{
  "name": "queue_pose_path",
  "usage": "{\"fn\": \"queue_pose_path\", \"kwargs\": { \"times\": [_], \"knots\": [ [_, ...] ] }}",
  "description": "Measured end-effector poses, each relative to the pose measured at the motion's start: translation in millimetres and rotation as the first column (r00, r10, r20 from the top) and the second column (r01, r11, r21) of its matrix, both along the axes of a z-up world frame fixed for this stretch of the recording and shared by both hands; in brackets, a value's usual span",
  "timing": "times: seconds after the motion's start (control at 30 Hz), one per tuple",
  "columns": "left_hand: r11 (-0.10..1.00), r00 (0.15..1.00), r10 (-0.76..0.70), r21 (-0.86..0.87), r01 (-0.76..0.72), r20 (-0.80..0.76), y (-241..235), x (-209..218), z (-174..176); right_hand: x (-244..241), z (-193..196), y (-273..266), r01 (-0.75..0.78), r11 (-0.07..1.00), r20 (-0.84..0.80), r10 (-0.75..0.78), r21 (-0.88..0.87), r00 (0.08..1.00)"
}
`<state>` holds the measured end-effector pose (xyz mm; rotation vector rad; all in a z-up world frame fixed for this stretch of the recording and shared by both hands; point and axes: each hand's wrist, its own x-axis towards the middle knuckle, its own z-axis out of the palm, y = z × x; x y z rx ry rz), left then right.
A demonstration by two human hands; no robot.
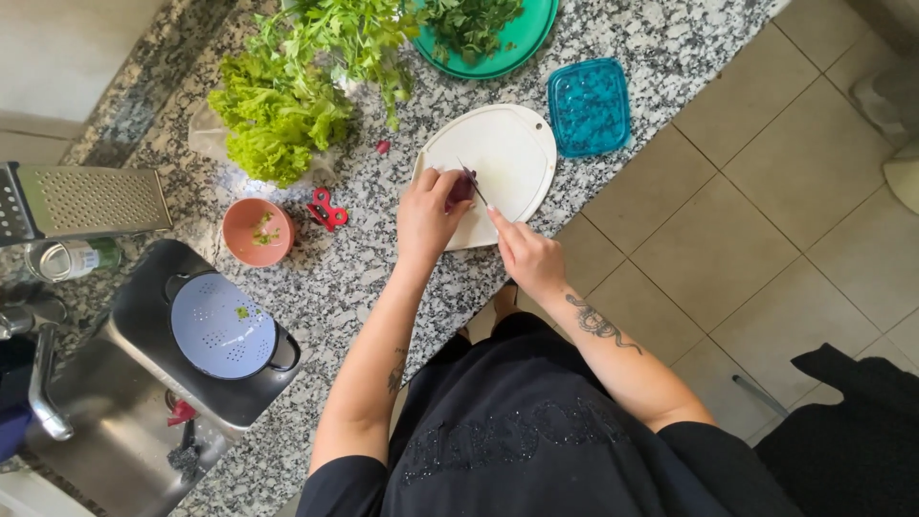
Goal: The person peels a red onion over a kitchen sink, discarding the outer layers. They then place the onion on a white cutting board and slice it into thin pieces using a knife. The person continues to slice the onion into smaller segments.
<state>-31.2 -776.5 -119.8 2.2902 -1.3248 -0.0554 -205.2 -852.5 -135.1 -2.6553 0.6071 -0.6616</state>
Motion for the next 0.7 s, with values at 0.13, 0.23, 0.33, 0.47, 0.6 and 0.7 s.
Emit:
{"fn": "queue_pose_path", "kwargs": {
  "times": [0.13, 0.23, 0.33, 0.47, 0.6, 0.7],
  "knots": [
    [0.998, 1.0, -0.011, 0.061, 0.01, 0.011, -2, 4, -9, 2, -8, -9, -0.053, 0.997, 0.018, 0.052, 0.052, 0.998],
    [0.996, 1.0, -0.015, 0.091, 0.015, -0.003, -2, 5, -12, 10, -16, -14, -0.085, 0.992, 0.022, 0.084, 0.089, 0.996],
    [0.99, 1.0, -0.014, 0.144, 0.01, 0.027, -2, 3, -12, 17, -23, -17, -0.106, 0.984, 0.051, 0.1, 0.14, 0.994],
    [0.994, 0.999, 0.009, 0.109, -0.013, 0.035, -6, 8, -8, 6, -29, -18, -0.128, 0.97, 0.078, 0.114, 0.206, 0.99],
    [0.995, 1.0, 0.003, 0.104, -0.005, 0.023, -1, 5, -12, 28, -39, -15, -0.113, 0.979, 0.092, 0.099, 0.172, 0.991],
    [0.993, 0.999, 0.019, 0.119, -0.023, 0.037, -1, 5, -4, 15, -37, -9, -0.091, 0.977, 0.092, 0.074, 0.191, 0.993]
  ]
}}
